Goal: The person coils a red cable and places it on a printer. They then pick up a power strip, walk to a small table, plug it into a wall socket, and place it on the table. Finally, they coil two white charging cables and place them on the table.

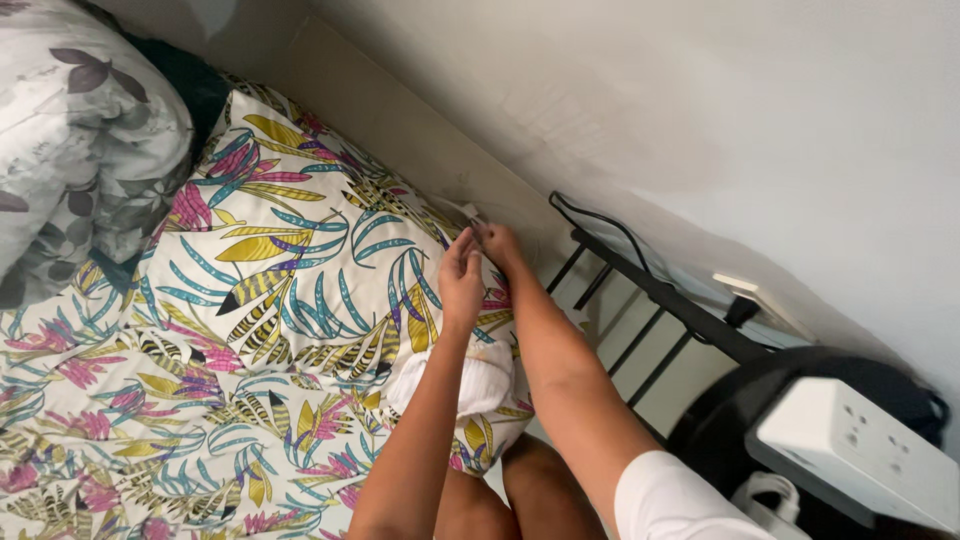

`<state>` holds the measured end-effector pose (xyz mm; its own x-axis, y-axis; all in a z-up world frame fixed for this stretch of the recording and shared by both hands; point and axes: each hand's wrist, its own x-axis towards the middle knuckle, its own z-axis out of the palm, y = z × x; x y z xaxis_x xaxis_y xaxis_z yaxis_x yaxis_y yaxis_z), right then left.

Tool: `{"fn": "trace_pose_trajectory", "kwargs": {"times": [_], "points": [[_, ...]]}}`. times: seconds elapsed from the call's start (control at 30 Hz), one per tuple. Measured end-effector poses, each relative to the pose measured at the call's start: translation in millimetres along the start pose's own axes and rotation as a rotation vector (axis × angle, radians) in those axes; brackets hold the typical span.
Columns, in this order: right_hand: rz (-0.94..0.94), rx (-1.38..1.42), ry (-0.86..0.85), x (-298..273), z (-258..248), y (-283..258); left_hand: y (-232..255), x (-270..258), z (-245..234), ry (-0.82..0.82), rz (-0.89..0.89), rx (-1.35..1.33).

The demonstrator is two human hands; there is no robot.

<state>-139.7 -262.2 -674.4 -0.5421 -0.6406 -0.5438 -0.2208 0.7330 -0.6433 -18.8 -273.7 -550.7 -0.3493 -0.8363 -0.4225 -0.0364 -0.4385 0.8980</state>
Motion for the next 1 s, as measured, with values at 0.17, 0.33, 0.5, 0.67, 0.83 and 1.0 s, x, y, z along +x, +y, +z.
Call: {"fn": "trace_pose_trajectory", "kwargs": {"times": [0.17, 0.33, 0.5, 0.67, 0.83, 1.0], "points": [[-0.25, 0.155, 0.221, -48.4, -57.2, -68.3, 27.4, -19.6, -4.7, 0.04, -0.018, 0.145], [-0.051, 0.518, 0.071, -170.2, -135.8, -167.5, 114.9, -69.5, 10.5, -0.146, 0.437, 0.384], [-0.152, 0.872, -0.143, -333.5, -261.2, -300.4, 231.6, -139.5, 33.5, -0.349, 0.498, 0.47], [-0.337, 0.784, -0.163, -468.5, -391.5, -358.5, 318.2, -209.2, 10.2, -0.43, 0.691, 0.714], [-0.41, 0.704, -0.113, -533.8, -431.5, -378.0, 373.4, -285.3, -0.7, -0.716, 0.0, 0.256], [-0.438, 0.63, -0.277, -578.3, -393.3, -365.3, 438.1, -371.2, 1.2, -0.683, -0.04, 0.153]]}}
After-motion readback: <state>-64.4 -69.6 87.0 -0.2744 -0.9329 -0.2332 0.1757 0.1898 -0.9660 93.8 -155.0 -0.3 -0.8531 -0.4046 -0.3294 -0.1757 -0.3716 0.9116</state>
